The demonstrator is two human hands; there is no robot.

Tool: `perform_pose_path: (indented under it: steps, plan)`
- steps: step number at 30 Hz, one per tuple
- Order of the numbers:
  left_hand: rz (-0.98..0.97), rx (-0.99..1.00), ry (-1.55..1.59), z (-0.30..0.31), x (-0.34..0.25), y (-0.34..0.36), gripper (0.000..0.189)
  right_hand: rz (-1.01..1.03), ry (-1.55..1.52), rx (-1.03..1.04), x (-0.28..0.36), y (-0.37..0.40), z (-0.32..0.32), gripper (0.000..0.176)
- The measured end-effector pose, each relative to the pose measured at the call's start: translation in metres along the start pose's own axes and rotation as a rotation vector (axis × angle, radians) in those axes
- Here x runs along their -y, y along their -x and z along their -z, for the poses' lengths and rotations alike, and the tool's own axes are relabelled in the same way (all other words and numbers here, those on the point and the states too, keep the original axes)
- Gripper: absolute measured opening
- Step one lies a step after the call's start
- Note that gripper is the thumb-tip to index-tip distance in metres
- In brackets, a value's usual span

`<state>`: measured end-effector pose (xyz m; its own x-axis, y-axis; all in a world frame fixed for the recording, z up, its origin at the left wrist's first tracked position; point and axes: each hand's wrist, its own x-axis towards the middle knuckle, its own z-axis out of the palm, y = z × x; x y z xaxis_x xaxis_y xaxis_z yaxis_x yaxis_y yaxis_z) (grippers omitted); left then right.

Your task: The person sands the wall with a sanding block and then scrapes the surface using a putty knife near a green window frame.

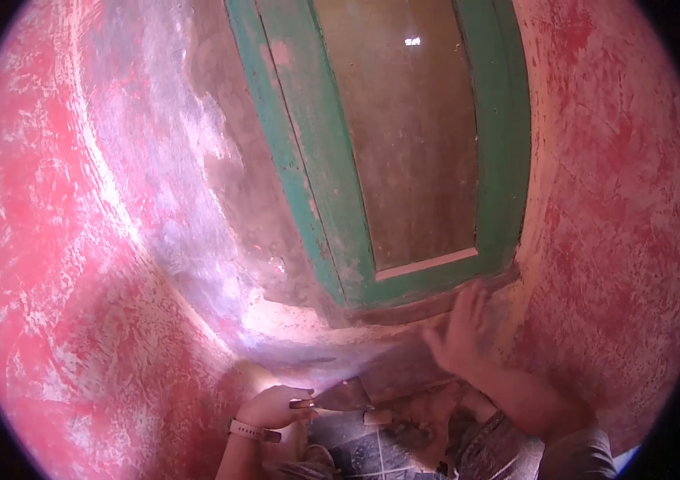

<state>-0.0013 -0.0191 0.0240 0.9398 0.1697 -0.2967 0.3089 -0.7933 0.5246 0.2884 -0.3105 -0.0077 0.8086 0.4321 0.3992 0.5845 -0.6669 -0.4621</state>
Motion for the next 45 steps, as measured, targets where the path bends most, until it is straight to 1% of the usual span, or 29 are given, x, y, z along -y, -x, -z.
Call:
perform_pose_path:
  steps: [1, 2, 4, 5, 7, 10, 12, 13, 14, 16, 17, 18, 20, 21, 23, 24, 27, 29, 30, 32, 33, 35, 37, 38, 41, 44, 45]
  plan:
    - [-0.034, -0.014, -0.010, -0.002, -0.004, -0.003, 0.048, 0.046, 0.058, 0.118, 0.012, 0.004, 0.004, 0.112]
    - [-0.069, -0.028, -0.020, -0.003, -0.008, -0.006, 0.046, 0.216, 0.100, 0.151, 0.009, 0.006, -0.001, 0.111]
    - [-0.058, 0.019, -0.091, -0.003, -0.018, -0.014, 0.046, 0.556, 0.187, 0.218, 0.007, 0.014, -0.010, 0.110]
    - [-0.050, 0.045, -0.126, -0.001, -0.020, -0.016, 0.046, 0.480, 0.155, 0.248, 0.001, 0.011, -0.006, 0.109]
    - [-0.036, 0.031, -0.085, 0.004, -0.022, -0.011, 0.047, 0.332, 0.091, 0.316, 0.001, -0.002, 0.026, 0.108]
    - [-0.025, -0.002, -0.029, 0.000, -0.005, -0.008, 0.048, -0.035, 0.120, -0.093, -0.050, -0.016, 0.030, 0.113]
    - [-0.034, -0.036, -0.010, -0.002, 0.003, -0.007, 0.052, 0.000, 0.156, -0.164, -0.084, -0.014, 0.012, 0.113]
    - [-0.044, -0.053, -0.013, -0.002, 0.004, -0.007, 0.056, 0.015, 0.174, -0.201, -0.085, -0.013, 0.015, 0.113]
    - [-0.053, -0.070, -0.017, -0.003, 0.002, -0.008, 0.059, -0.005, 0.123, -0.171, -0.079, -0.012, 0.012, 0.112]
    - [-0.095, -0.106, -0.006, -0.008, -0.005, -0.011, 0.055, -0.049, 0.015, -0.107, -0.025, -0.004, 0.011, 0.110]
    - [-0.114, -0.123, -0.008, -0.008, -0.009, -0.013, 0.053, 0.046, 0.082, -0.062, -0.013, -0.001, 0.003, 0.108]
    - [-0.090, -0.046, -0.068, -0.007, -0.014, -0.017, 0.051, 0.139, 0.146, -0.021, -0.006, 0.003, -0.007, 0.106]
    - [-0.046, 0.107, -0.185, -0.005, -0.023, -0.028, 0.047, 0.409, 0.163, 0.103, -0.002, 0.011, -0.021, 0.104]
    - [-0.069, 0.092, -0.197, -0.004, -0.026, -0.028, 0.046, 0.543, 0.173, 0.167, 0.000, 0.013, -0.022, 0.103]
    - [-0.111, 0.068, -0.217, -0.005, -0.028, -0.022, 0.045, 0.522, 0.126, 0.248, -0.005, 0.006, -0.007, 0.100]
    - [-0.094, 0.061, -0.181, -0.006, -0.023, -0.020, 0.045, 0.513, 0.103, 0.293, -0.008, 0.002, 0.002, 0.098]
    - [-0.045, 0.023, -0.082, -0.005, 0.000, -0.009, 0.047, 0.151, 0.207, 0.043, -0.042, -0.007, 0.020, 0.101]
    - [-0.012, -0.017, -0.028, -0.007, 0.012, -0.002, 0.046, 0.001, 0.180, -0.087, -0.080, -0.012, 0.008, 0.105]
    - [0.040, 0.026, -0.061, -0.002, 0.004, -0.001, 0.046, -0.071, 0.169, -0.151, -0.090, -0.013, 0.004, 0.108]
    - [0.142, 0.114, -0.129, 0.013, -0.017, 0.002, 0.046, -0.091, 0.081, -0.164, -0.066, -0.012, 0.001, 0.112]
    - [0.108, 0.081, -0.103, 0.009, -0.017, 0.001, 0.045, -0.101, 0.036, -0.170, -0.048, -0.010, -0.002, 0.114]
    - [0.044, 0.015, -0.061, 0.002, -0.016, -0.002, 0.042, -0.002, 0.039, -0.055, -0.012, -0.002, -0.011, 0.115]
    - [-0.004, 0.056, -0.140, -0.001, -0.021, -0.012, 0.044, 0.260, 0.150, 0.163, 0.017, 0.006, -0.011, 0.111]
    - [-0.029, 0.077, -0.180, -0.002, -0.023, -0.016, 0.045, 0.390, 0.206, 0.272, 0.021, 0.009, -0.010, 0.109]
    - [0.033, 0.151, -0.177, 0.000, -0.027, -0.018, 0.049, 0.699, 0.207, 0.095, -0.003, 0.012, -0.030, 0.103]
    - [0.039, 0.078, -0.088, -0.006, -0.003, -0.011, 0.056, 0.370, 0.177, 0.183, -0.028, -0.004, 0.014, 0.101]
    - [-0.022, 0.012, -0.031, -0.007, 0.002, -0.009, 0.047, 0.246, 0.177, 0.103, -0.043, -0.006, 0.019, 0.102]
